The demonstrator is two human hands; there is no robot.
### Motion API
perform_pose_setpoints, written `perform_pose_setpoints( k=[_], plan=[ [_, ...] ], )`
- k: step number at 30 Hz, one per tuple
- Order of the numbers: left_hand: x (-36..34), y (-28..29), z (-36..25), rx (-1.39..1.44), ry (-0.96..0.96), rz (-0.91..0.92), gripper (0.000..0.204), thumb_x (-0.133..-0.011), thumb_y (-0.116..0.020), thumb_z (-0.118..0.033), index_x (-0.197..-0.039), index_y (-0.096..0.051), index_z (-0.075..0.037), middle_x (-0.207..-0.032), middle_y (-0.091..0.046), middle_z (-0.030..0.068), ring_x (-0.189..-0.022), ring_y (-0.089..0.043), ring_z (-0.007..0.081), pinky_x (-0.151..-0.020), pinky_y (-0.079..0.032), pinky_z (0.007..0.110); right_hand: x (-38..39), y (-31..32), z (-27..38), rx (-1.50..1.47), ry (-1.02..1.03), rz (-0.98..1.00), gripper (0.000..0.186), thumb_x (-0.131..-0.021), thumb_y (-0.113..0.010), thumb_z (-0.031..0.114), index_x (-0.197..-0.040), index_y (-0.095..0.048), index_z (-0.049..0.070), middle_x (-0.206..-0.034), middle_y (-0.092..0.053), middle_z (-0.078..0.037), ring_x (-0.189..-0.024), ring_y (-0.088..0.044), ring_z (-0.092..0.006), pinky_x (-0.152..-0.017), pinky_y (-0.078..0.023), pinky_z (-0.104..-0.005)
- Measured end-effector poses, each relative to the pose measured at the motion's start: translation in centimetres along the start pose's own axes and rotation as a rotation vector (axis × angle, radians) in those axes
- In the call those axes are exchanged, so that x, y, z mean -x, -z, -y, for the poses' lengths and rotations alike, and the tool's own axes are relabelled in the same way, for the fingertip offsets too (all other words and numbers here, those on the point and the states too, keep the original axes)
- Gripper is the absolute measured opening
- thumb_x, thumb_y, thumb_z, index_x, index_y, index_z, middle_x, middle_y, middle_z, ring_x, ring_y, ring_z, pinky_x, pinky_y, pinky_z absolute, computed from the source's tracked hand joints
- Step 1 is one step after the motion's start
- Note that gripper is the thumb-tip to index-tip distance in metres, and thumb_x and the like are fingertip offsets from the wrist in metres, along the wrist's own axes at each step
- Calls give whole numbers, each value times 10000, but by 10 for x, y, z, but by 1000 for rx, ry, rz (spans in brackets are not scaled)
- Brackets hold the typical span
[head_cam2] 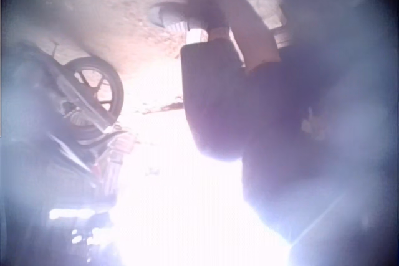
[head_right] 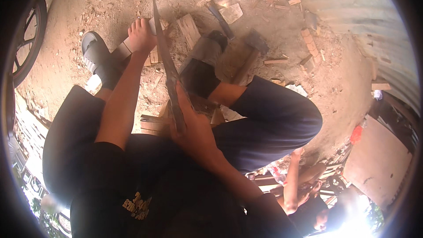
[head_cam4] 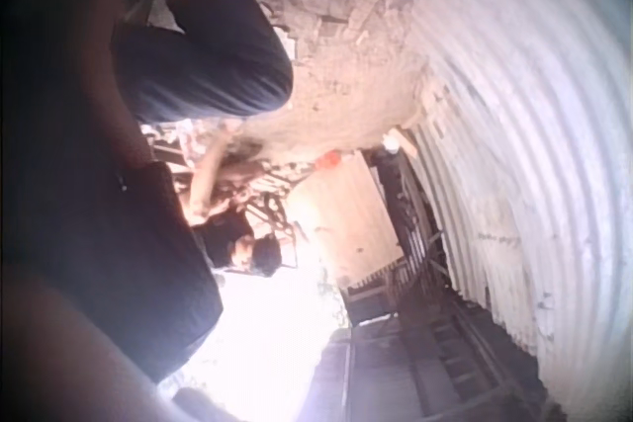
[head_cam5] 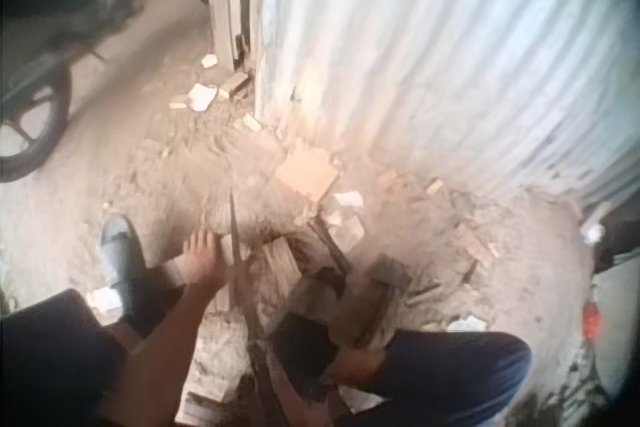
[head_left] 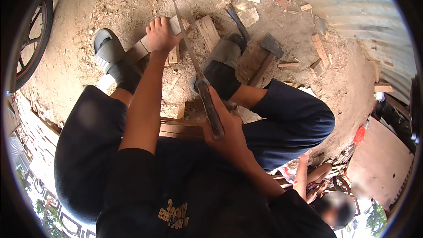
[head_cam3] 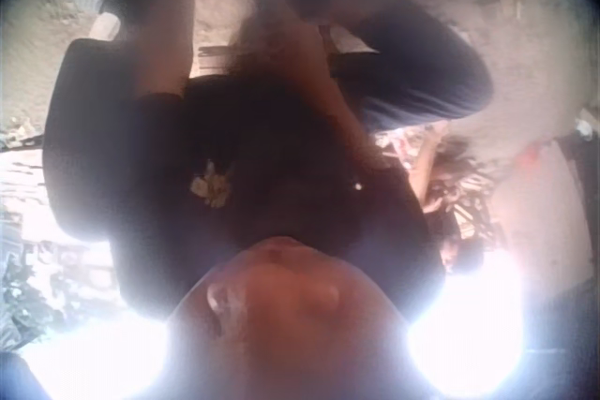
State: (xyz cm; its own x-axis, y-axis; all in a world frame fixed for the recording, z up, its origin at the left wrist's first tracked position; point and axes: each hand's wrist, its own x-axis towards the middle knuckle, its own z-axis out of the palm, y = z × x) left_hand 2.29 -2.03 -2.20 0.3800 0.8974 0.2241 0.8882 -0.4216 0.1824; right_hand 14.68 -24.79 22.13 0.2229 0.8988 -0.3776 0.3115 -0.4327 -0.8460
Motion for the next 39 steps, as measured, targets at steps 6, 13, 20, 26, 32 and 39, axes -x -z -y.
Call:
perform_pose_setpoints(
  k=[6, 13, 20, 26, 32, 39],
  plan=[
    [-11, -9, 1, -43, -27, 4, 787, -656, -724, -718, -1000, -553, -31, -974, -571, 133, -953, -569, 332, -840, -445, 466, -4, 15, 13, -67, -125, 136, 785, -810, -579, -17, -1522, -259, 59, -901, -657, -265, -820, -684, -401, -738, -535, -386],
    [-10, -9, 0, -80, -16, -17, 740, -648, -767, -665, -976, -539, -41, -977, -576, 131, -979, -562, 323, -860, -437, 457, 30, 22, 0, -132, 0, -40, 678, -811, -582, -50, -1460, -403, 28, -927, -681, -163, -691, -662, -143, -645, -498, -260],
    [-8, -9, 0, -74, -4, -8, 715, -645, -798, -597, -1002, -535, -36, -1001, -576, 143, -990, -562, 331, -884, -437, 458, 21, 18, -10, -161, -18, -10, 725, -812, -580, -21, -1491, -340, 54, -888, -671, -237, -774, -673, -359, -705, -524, -379],
    [-10, -20, 3, -49, -43, -36, 754, -668, -752, -662, -991, -535, -16, -993, -574, 153, -980, -563, 343, -884, -435, 467, -33, -3, -19, -67, -86, 11, 705, -786, -560, -45, -1464, -385, 38, -901, -685, -216, -741, -706, -324, -666, -527, -366],
    [-9, -15, 14, -90, -43, -55, 759, -697, -709, -696, -961, -537, -6, -975, -569, 159, -963, -567, 350, -861, -438, 478, 8, 0, -20, -75, 97, -65, 733, -792, -572, -13, -1480, -321, 28, -818, -634, -283, -734, -658, -435, -675, -512, -470],
    [-7, -30, 13, -104, -56, 1, 685, -677, -778, -542, -1054, -517, -32, -1037, -567, 145, -997, -568, 330, -902, -437, 461, 0, -10, -1, 29, -84, -12, 696, -884, -615, 138, -1483, -290, -7, -808, -660, -253, -741, -663, -447, -693, -530, -440]
  ],
)
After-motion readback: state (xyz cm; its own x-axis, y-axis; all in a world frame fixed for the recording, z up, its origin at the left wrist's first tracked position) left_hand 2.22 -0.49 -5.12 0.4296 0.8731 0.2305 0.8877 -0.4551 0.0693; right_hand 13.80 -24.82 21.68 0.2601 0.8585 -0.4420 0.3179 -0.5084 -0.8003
